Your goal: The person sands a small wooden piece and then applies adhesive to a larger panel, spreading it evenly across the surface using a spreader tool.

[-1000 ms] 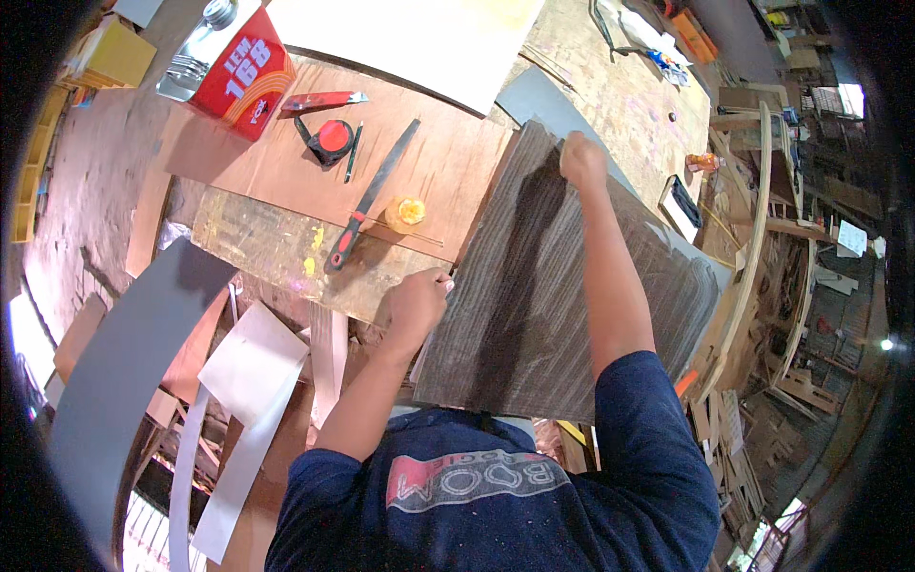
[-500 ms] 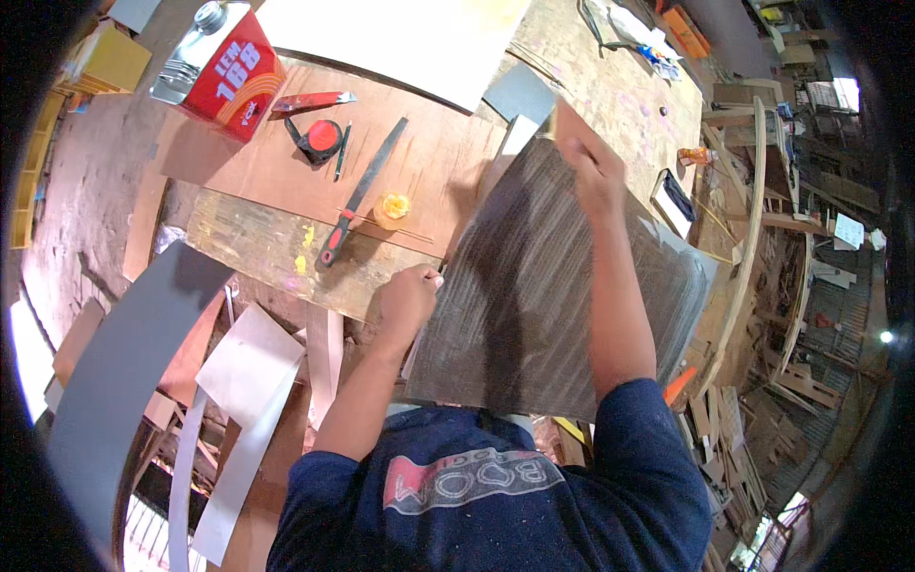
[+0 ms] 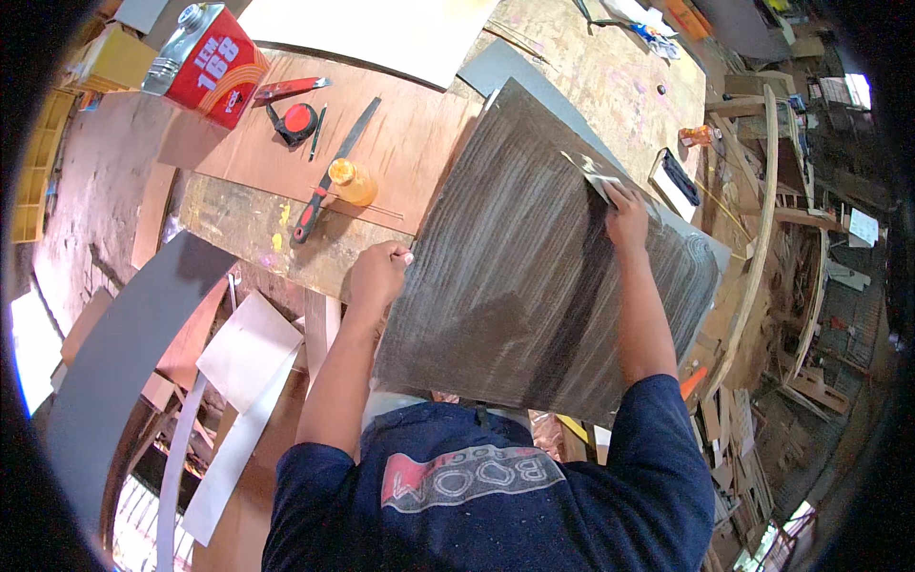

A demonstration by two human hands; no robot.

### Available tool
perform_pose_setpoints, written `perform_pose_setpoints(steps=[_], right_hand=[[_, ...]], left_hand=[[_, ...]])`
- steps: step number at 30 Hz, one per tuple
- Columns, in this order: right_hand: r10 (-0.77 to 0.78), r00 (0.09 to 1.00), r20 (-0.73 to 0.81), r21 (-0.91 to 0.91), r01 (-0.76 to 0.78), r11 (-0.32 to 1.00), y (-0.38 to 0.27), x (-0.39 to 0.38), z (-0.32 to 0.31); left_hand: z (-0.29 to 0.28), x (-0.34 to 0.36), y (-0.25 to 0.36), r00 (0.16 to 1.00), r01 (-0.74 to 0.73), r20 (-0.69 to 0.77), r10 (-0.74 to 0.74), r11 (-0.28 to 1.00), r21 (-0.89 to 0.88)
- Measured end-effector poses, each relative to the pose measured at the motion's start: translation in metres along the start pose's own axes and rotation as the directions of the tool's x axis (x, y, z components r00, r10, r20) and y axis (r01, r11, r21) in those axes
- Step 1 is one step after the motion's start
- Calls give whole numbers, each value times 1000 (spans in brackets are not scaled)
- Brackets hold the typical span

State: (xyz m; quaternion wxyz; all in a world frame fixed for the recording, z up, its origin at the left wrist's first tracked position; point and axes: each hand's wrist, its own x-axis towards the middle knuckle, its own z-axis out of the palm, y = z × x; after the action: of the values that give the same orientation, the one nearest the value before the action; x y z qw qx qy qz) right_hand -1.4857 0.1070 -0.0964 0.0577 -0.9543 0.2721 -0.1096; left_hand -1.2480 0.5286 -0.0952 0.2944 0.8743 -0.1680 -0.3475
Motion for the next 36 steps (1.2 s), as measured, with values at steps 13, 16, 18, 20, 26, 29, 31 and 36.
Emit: perform_pose_setpoints(steps=[13, 16, 18, 20, 26, 29, 31, 36], right_hand=[[-460, 883, 88, 111, 450, 886, -64, 133, 4], [-424, 887, 185, 0, 431, 902, -78, 137, 23], [-404, 893, 197, -12, 414, 910, -63, 129, 26], [-438, 884, 160, 65, 434, 899, -21, 115, 25], [-394, 902, 178, -11, 402, 915, 75, 55, -7], [-356, 894, 272, -35, 379, 925, 109, 34, -25], [-352, 902, 251, -2, 364, 931, 140, 20, -30], [-319, 906, 279, -17, 337, 941, 185, -9, -44]], left_hand=[[15, -1, -5, 998, 7, -64, -7, 1000, 0], [19, 2, -15, 997, 5, -75, -8, 999, -38], [22, 3, -16, 996, -8, -94, 8, 1000, -5], [23, 2, -11, 997, -13, -79, 14, 1000, 7], [28, 4, -16, 991, -51, -127, 51, 999, 3], [27, 3, -16, 989, -53, -137, 60, 997, 55], [30, 8, -20, 990, -52, -132, 58, 998, 45], [29, 7, -32, 992, -26, -126, 22, 999, -27]])
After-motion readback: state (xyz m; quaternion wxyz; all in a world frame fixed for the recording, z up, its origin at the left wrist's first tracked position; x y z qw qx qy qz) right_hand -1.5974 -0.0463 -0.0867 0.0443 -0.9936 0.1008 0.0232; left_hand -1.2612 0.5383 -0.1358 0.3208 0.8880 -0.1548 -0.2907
